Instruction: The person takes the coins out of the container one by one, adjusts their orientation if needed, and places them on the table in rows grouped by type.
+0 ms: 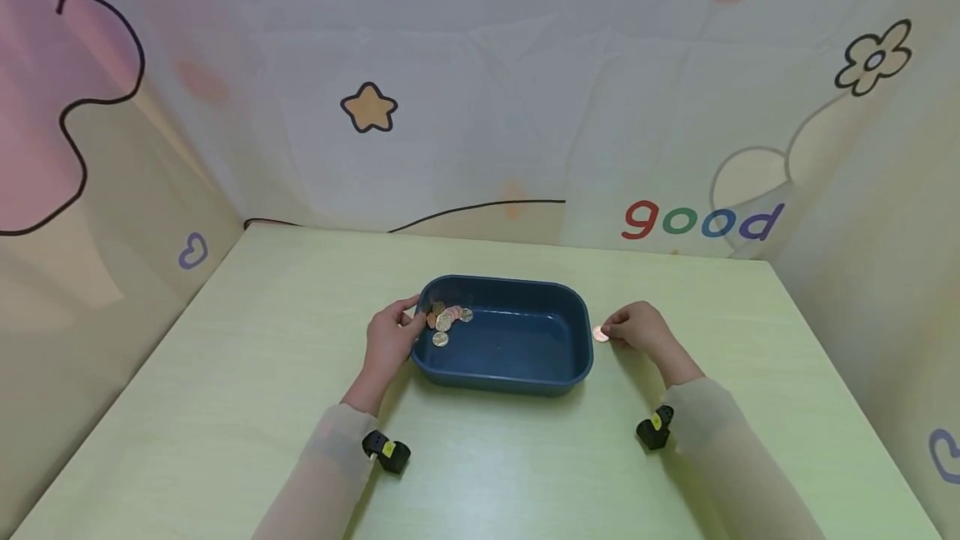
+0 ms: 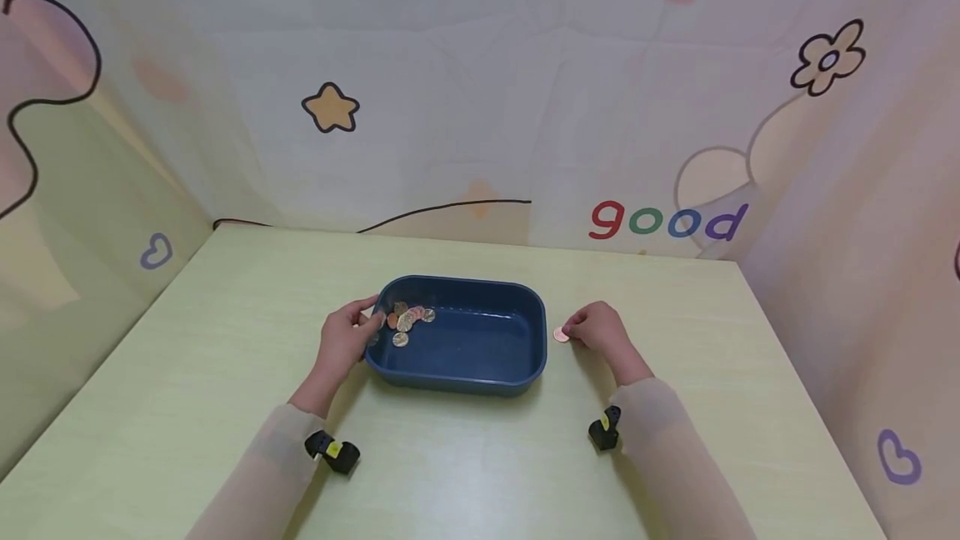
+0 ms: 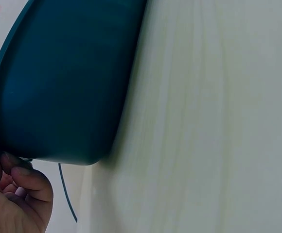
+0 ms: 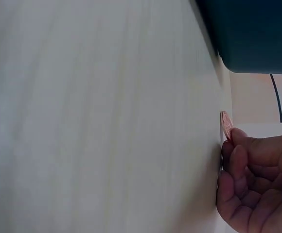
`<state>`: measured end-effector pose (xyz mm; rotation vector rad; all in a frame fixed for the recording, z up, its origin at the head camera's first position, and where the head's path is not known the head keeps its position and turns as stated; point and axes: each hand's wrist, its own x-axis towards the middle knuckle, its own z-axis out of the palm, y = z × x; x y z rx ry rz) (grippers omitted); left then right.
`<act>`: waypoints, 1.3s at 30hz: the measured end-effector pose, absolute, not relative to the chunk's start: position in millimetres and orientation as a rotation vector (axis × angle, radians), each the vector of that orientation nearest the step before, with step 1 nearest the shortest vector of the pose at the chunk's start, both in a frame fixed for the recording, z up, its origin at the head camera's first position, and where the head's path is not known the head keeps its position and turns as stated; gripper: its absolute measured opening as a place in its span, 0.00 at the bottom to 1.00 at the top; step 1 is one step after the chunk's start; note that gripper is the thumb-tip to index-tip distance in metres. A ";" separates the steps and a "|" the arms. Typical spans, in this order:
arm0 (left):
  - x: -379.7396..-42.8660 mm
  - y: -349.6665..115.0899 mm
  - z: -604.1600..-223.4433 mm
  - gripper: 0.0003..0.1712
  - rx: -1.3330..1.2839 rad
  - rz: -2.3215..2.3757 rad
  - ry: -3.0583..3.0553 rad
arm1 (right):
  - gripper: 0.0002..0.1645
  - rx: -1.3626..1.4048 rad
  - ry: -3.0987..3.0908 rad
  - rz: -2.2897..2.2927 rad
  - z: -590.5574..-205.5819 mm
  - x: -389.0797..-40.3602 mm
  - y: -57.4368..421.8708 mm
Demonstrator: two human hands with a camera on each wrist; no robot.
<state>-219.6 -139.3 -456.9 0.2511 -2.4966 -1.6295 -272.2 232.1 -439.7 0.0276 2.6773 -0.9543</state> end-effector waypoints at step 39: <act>-221.1 -138.7 -457.7 0.24 0.269 -1.638 -2.514 | 0.27 0.010 2.470 -1.092 -431.8 -277.5 251.6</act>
